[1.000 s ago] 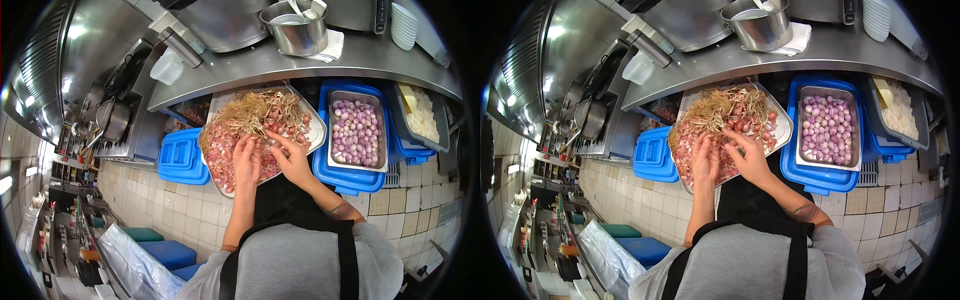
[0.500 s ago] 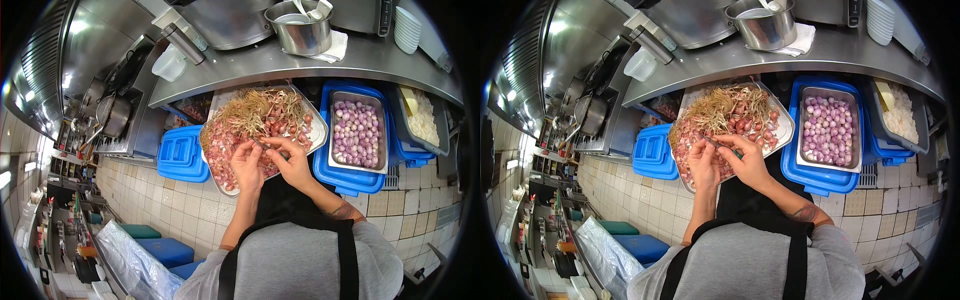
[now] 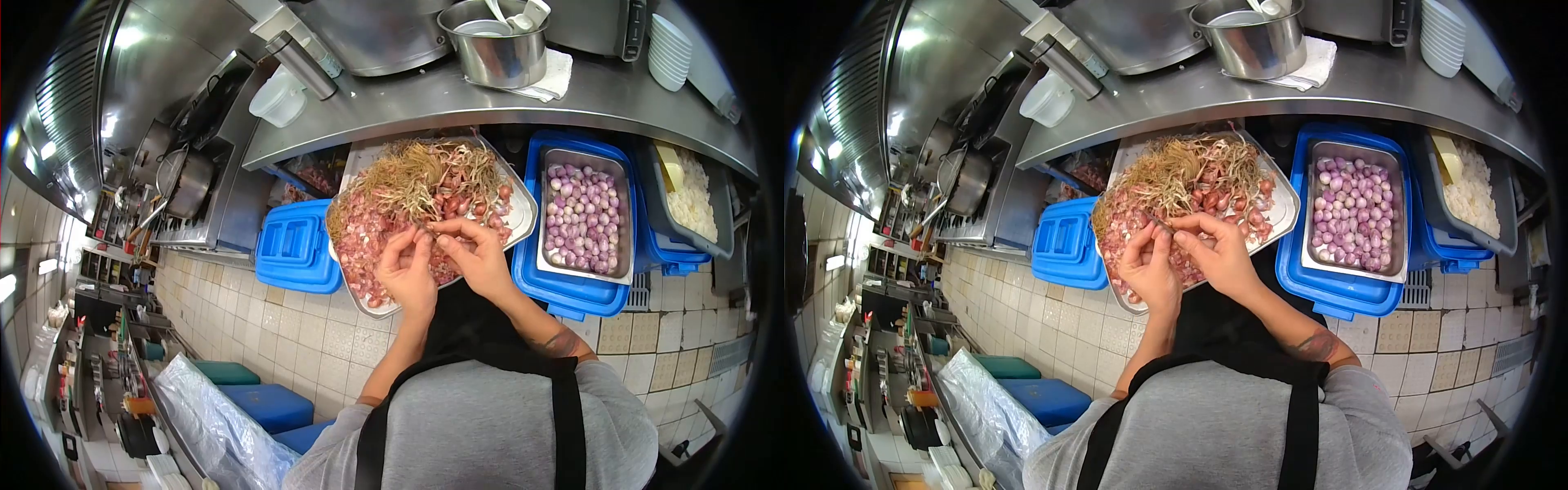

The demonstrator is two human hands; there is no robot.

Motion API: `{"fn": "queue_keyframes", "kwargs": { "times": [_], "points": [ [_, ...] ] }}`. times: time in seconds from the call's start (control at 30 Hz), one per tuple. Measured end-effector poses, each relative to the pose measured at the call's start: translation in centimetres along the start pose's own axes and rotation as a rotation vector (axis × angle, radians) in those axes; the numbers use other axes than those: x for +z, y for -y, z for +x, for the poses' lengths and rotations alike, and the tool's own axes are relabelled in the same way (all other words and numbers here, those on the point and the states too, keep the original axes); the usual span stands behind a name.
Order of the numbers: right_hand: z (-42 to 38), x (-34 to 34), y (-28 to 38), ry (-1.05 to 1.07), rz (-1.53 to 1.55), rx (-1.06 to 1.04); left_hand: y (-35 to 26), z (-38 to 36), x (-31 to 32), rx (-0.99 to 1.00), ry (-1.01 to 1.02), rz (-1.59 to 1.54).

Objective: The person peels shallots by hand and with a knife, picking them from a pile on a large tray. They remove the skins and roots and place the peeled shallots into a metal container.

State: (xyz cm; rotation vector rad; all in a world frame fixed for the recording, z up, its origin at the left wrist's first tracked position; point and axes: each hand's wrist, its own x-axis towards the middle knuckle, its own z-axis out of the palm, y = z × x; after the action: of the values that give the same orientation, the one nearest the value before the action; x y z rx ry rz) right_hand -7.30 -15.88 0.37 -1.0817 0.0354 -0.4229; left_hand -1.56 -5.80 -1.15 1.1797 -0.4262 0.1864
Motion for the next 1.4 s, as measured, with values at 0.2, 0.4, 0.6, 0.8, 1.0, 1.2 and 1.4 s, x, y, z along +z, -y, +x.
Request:
{"fn": "queue_keyframes", "kwargs": {
  "times": [0.2,0.4,0.6,0.8,1.0,1.2,1.4],
  "points": [
    [0.1,-0.1,0.4,0.030,0.002,0.007,-0.8,-0.1,0.4,0.121,0.052,0.155],
    [0.4,-0.8,0.0,0.028,0.003,0.036,-1.1,1.7,-0.6,-0.601,0.202,-0.553],
    [0.1,-1.3,0.5,0.066,0.257,0.312,0.4,3.1,-2.5,-0.959,0.294,-0.930],
    [0.2,-1.1,-0.5,0.010,-0.016,0.126,0.1,2.0,-1.8,-0.434,0.178,-0.229],
    [-0.2,-0.7,1.6,0.091,0.075,0.261,-0.5,2.0,-2.6,-0.513,0.235,-0.382],
    [0.7,-1.7,0.2,-0.022,-0.130,0.034,0.3,2.3,-4.0,-0.531,0.451,-0.745],
    [-0.1,0.0,2.4,0.087,-0.551,-0.172,0.1,2.3,-3.4,-0.359,0.332,-0.591]
  ]
}}
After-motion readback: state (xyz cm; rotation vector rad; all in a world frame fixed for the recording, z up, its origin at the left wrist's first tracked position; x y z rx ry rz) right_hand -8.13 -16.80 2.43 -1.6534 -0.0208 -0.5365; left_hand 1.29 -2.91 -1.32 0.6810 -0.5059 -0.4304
